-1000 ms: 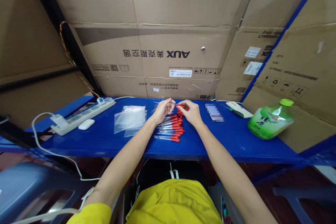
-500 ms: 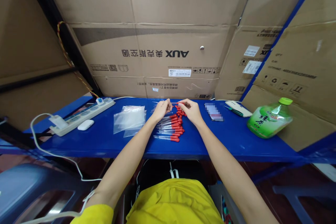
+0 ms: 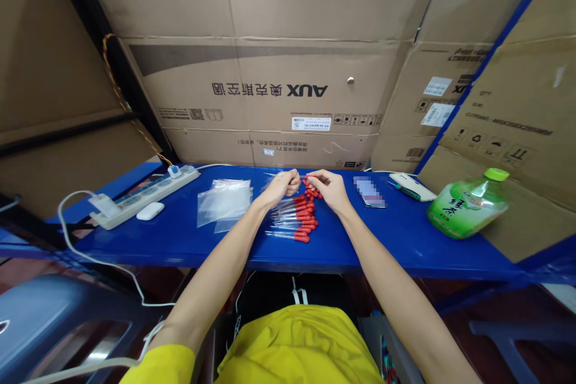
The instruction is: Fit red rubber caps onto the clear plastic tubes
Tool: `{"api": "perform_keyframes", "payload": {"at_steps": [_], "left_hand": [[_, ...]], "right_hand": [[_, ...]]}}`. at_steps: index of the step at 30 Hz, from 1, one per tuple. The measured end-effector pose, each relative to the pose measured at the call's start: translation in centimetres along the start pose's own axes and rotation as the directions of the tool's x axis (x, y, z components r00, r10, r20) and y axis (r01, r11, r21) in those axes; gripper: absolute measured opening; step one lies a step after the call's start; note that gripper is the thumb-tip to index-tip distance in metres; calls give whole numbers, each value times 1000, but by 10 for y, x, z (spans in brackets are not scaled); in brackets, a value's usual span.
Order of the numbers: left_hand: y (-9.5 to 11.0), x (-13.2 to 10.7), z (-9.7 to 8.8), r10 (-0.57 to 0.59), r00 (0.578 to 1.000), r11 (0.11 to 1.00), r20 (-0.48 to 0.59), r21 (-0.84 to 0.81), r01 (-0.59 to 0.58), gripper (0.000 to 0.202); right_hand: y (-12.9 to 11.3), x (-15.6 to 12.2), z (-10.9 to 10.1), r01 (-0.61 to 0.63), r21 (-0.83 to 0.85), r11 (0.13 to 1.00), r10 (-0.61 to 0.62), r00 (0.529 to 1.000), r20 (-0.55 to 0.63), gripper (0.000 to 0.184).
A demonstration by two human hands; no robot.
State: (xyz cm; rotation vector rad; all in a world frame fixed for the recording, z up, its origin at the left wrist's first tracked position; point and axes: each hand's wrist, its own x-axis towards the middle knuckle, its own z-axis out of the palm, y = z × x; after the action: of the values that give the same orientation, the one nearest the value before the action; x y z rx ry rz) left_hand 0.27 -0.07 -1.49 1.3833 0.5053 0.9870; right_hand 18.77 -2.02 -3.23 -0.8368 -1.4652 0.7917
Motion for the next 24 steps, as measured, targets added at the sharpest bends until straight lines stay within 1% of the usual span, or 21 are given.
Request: {"api": "perform_keyframes", "payload": {"at_steps": [7, 14, 17, 21, 24], "left_hand": [[3, -3, -1, -22, 998, 998, 59, 58, 19, 50], [-1, 0, -5, -21, 998, 995, 59, 101, 15, 50], [-2, 0, -6, -17, 998, 995, 57, 103, 11, 51], [-3, 0, -6, -29, 998, 993, 60, 116, 21, 51], [-2, 0, -5, -33, 998, 991, 47, 127, 27, 51]], "right_hand": [[1, -1, -1, -3, 1, 1000, 3, 1000, 30, 37], [-1, -3, 1, 32, -40, 999, -30, 998, 48, 34], [-1, -4, 0, 88, -110, 990, -83, 995, 50, 33], [-2, -5, -2, 186, -273, 944, -171, 982, 78, 29], [-3, -4, -2, 202, -301, 932, -185, 979, 83, 28]]}}
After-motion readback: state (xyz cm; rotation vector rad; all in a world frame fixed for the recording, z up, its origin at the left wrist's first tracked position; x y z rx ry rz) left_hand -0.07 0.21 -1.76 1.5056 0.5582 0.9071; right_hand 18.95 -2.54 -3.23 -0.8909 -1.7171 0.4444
